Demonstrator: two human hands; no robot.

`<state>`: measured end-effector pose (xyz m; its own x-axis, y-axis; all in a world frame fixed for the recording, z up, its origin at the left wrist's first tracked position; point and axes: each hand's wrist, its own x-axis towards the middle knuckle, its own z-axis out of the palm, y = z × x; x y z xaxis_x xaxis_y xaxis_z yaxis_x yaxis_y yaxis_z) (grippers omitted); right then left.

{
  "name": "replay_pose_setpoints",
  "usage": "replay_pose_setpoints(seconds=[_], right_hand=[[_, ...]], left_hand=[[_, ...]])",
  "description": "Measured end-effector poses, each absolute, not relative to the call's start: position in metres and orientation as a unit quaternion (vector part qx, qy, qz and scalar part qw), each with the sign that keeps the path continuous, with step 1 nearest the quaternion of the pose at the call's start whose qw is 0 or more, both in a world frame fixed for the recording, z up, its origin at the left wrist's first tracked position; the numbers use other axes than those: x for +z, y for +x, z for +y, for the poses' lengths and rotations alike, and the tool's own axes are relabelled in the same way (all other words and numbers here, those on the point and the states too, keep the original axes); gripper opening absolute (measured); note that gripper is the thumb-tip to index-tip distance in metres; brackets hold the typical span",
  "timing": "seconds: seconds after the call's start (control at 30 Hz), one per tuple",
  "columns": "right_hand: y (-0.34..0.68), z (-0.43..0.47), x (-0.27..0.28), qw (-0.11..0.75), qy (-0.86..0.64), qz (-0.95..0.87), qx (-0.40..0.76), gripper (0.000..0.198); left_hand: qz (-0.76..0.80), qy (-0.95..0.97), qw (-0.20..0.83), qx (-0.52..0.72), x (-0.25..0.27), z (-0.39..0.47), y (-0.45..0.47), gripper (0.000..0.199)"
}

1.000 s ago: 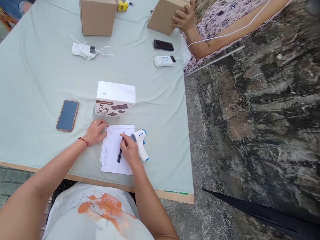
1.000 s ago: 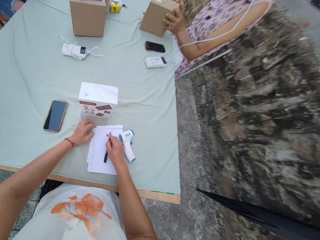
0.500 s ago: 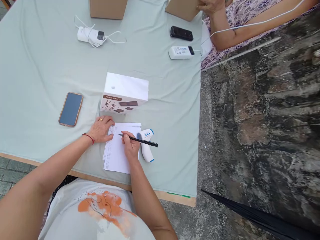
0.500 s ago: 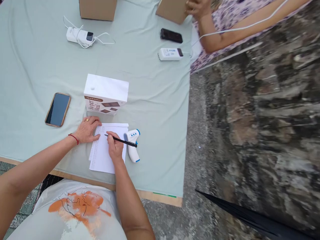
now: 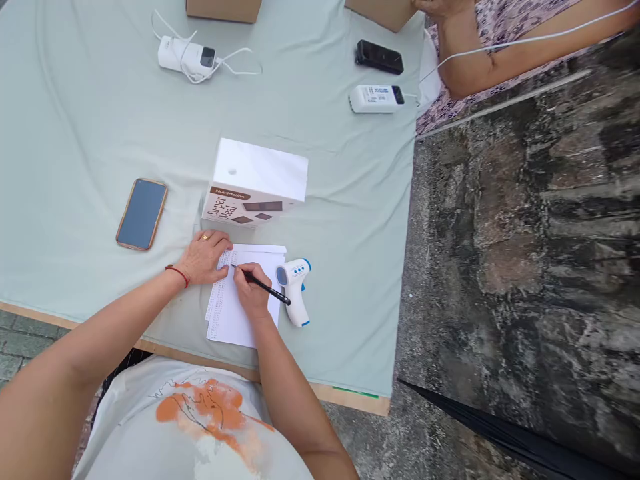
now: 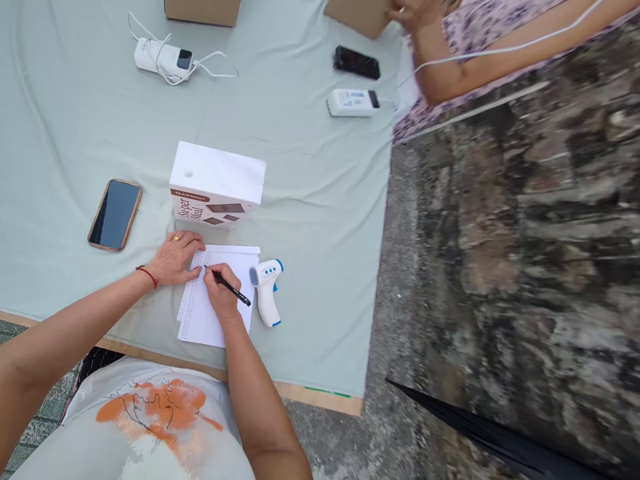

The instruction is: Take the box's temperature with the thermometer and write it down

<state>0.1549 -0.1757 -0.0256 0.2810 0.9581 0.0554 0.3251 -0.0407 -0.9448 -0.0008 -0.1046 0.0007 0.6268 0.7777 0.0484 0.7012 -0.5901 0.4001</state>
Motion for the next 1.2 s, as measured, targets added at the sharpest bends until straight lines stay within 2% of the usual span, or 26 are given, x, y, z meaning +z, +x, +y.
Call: replay_pose_setpoints(seconds=[1.2], right_hand=[[0.1535, -0.1744, -0.0245, 0.459, -0.661, -0.491, 0.333, 0.022]], left_hand=[[0.425, 0.882, 0.181, 0.092, 0.0028, -0.1033, 0.0, 0.043]])
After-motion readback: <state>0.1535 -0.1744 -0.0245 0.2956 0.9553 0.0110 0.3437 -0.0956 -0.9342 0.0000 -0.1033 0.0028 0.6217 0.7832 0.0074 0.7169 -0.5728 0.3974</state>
